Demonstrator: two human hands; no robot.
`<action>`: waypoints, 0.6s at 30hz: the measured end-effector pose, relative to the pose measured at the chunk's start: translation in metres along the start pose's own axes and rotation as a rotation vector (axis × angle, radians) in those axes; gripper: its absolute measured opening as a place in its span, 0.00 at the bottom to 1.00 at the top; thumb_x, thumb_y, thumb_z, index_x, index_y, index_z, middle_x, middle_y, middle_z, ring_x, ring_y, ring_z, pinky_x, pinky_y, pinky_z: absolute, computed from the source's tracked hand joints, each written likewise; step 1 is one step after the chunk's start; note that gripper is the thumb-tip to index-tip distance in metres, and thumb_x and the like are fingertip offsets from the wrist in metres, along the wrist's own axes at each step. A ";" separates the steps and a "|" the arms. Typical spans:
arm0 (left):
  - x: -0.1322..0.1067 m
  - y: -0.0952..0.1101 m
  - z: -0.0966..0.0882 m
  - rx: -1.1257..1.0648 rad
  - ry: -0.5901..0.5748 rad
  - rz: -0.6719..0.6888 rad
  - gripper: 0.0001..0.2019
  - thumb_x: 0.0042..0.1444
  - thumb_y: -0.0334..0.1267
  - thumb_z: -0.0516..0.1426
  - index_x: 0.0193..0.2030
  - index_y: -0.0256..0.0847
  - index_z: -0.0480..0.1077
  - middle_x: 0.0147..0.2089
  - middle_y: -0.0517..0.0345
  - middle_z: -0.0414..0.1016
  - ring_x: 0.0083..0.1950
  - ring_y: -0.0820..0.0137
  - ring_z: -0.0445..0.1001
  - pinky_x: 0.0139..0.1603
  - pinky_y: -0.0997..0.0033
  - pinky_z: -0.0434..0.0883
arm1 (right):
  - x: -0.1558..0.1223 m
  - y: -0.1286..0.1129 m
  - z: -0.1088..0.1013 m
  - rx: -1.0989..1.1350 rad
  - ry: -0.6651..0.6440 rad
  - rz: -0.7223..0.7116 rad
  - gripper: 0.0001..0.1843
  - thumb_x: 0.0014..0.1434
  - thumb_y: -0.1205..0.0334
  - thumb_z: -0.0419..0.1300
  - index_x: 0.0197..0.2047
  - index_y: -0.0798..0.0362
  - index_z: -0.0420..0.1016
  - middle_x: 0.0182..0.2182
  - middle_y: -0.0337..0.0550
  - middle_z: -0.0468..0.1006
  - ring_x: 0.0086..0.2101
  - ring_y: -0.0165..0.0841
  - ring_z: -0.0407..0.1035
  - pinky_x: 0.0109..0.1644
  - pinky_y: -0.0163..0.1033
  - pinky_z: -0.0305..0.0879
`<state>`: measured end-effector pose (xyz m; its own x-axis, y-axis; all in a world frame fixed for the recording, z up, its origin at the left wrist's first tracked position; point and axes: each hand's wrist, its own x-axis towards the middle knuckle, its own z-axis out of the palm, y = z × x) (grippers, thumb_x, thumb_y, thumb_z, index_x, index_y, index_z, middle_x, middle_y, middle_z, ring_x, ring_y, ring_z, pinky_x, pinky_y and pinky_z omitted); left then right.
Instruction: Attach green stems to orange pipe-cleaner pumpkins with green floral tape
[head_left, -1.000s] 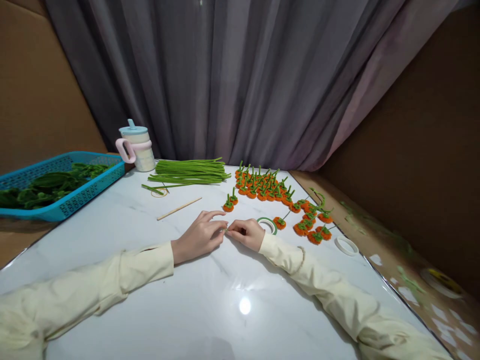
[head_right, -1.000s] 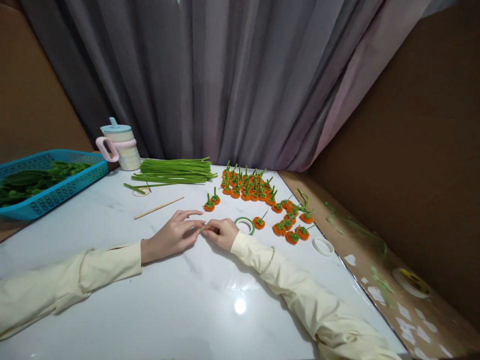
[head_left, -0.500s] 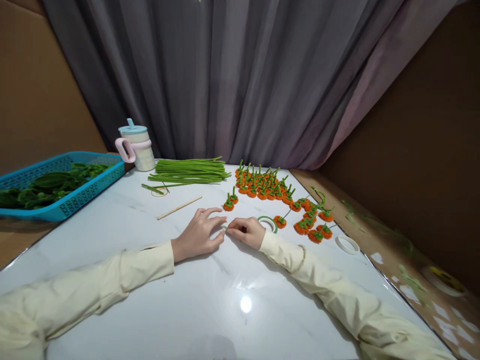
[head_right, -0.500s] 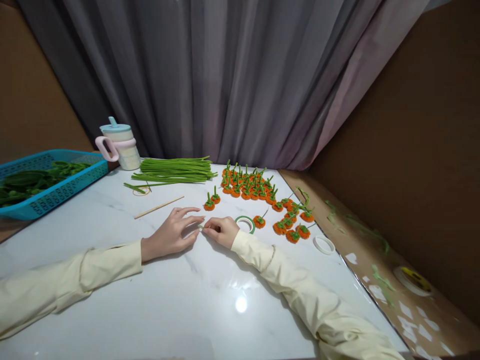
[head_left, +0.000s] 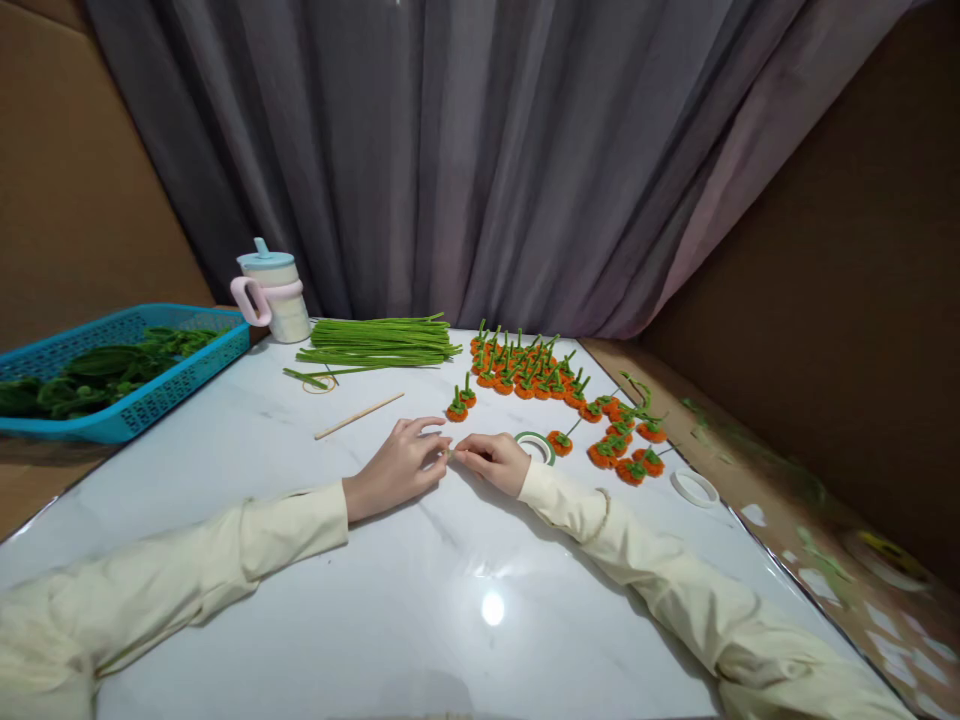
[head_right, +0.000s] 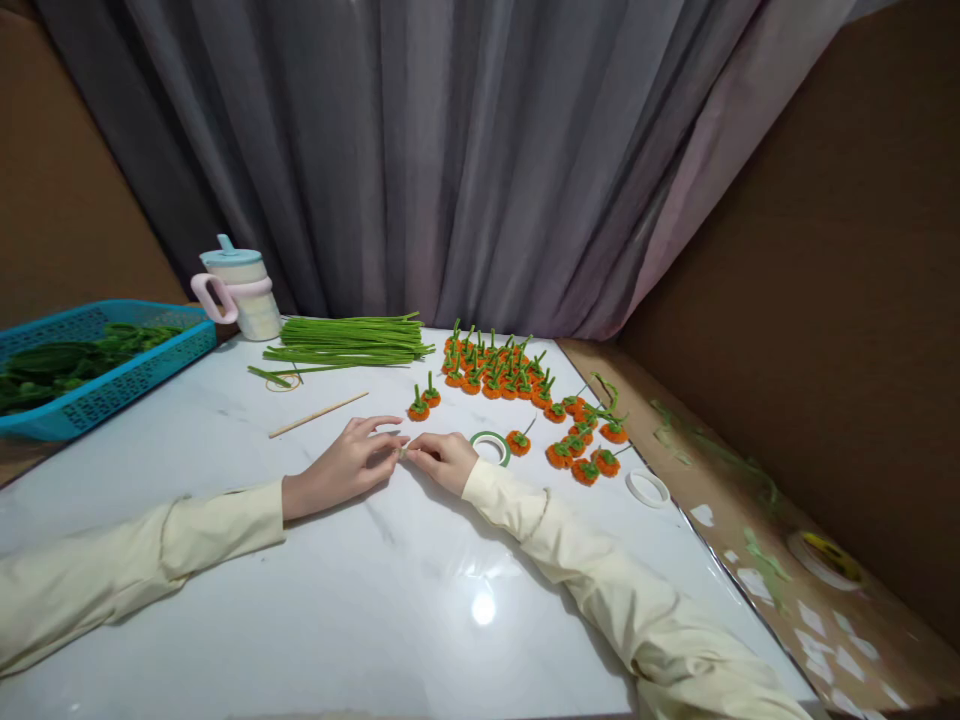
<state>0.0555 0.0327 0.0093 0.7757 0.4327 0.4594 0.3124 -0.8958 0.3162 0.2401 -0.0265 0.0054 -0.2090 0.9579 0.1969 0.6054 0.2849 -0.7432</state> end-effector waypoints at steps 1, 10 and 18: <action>0.000 0.000 0.000 -0.032 -0.010 -0.019 0.09 0.56 0.34 0.50 0.39 0.38 0.71 0.49 0.48 0.72 0.57 0.60 0.64 0.52 0.59 0.62 | 0.000 0.000 0.000 0.002 0.001 0.000 0.15 0.59 0.56 0.51 0.36 0.58 0.74 0.14 0.32 0.63 0.19 0.24 0.56 0.25 0.29 0.55; 0.003 -0.004 -0.002 -0.143 -0.025 -0.170 0.11 0.56 0.40 0.52 0.42 0.41 0.72 0.53 0.49 0.69 0.56 0.61 0.66 0.54 0.58 0.64 | 0.001 0.003 0.000 -0.010 0.008 -0.008 0.14 0.59 0.57 0.52 0.35 0.58 0.74 0.14 0.32 0.61 0.19 0.24 0.55 0.26 0.30 0.53; 0.000 -0.002 -0.001 0.055 0.007 0.158 0.11 0.59 0.32 0.49 0.44 0.39 0.70 0.50 0.49 0.72 0.60 0.61 0.61 0.52 0.59 0.61 | 0.000 0.004 0.000 -0.032 -0.015 -0.031 0.16 0.59 0.55 0.52 0.36 0.57 0.75 0.14 0.33 0.63 0.19 0.24 0.55 0.26 0.29 0.52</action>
<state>0.0544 0.0345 0.0092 0.8137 0.2869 0.5056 0.2169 -0.9568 0.1937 0.2421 -0.0256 0.0021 -0.2395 0.9479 0.2103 0.6222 0.3161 -0.7162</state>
